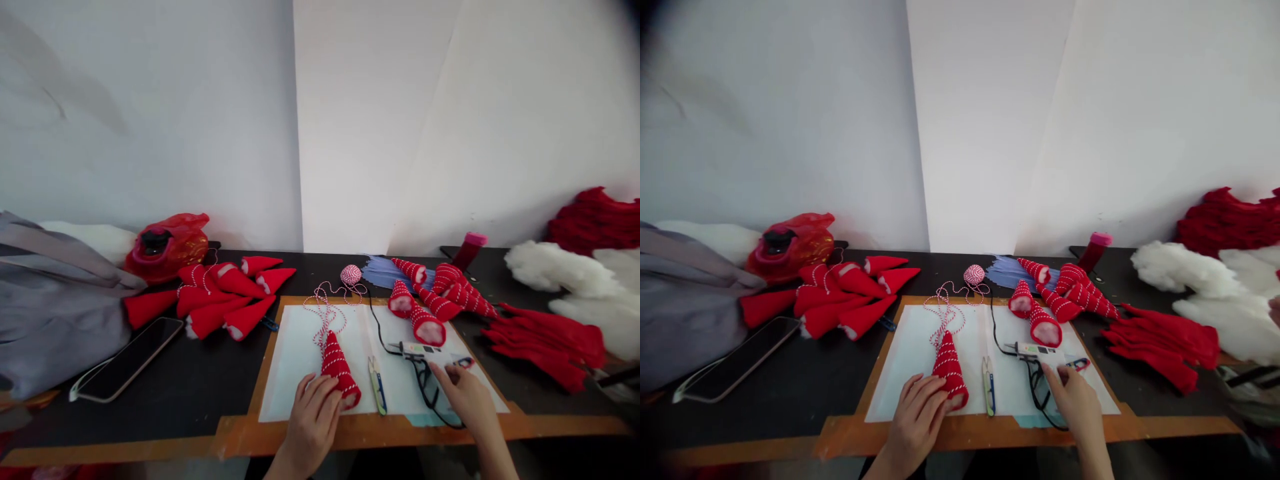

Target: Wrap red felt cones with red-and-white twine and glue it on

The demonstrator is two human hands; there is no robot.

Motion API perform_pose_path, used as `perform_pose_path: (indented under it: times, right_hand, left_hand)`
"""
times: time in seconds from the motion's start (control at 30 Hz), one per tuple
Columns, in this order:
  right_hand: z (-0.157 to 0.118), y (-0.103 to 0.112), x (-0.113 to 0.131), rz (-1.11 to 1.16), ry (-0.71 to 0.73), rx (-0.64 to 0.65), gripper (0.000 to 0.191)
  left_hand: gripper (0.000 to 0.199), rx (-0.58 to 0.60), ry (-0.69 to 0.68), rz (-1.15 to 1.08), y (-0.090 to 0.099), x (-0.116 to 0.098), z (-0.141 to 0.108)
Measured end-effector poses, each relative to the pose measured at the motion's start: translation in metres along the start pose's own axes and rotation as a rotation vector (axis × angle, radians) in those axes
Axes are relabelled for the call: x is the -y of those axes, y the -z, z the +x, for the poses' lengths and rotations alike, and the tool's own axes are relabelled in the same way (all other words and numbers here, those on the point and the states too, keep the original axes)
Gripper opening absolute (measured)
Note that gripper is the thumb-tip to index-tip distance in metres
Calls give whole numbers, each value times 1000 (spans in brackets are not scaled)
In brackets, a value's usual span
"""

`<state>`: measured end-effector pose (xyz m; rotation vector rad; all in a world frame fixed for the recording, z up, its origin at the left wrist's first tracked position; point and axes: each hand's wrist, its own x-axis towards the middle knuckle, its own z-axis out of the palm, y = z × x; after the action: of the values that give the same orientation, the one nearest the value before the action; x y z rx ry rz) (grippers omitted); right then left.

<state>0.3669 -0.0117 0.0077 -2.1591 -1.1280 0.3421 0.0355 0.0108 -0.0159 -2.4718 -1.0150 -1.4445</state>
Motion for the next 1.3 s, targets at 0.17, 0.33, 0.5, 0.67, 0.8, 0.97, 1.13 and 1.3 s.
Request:
perform_pose_path:
  times: [0.17,0.33,0.5,0.67,0.8,0.97,1.13,1.3]
  right_hand:
    - [-37,-24,27,-63,266,-211,49]
    - [-80,-84,64,-27,524,114,34]
    - [-78,-90,60,-12,480,148,48]
    - [-94,-65,58,302,403,373,39]
    - [-122,-65,69,511,246,675,51]
    - [-133,-84,87,636,129,808,67]
    - [-133,-91,98,688,-21,910,73]
    - [-133,-92,107,724,-92,962,73]
  left_hand:
    - [19,1,12,11,1,0,1]
    - [12,-19,82,42,6,-3,-1]
    - [12,-68,174,84,15,-8,-12]
    - [14,-91,219,90,22,-11,-24]
    - [18,-71,198,58,24,-14,-31]
    - [19,-84,171,43,22,-16,-34]
    - [20,-104,140,54,22,-17,-33]
    - [21,-101,146,46,21,-18,-33]
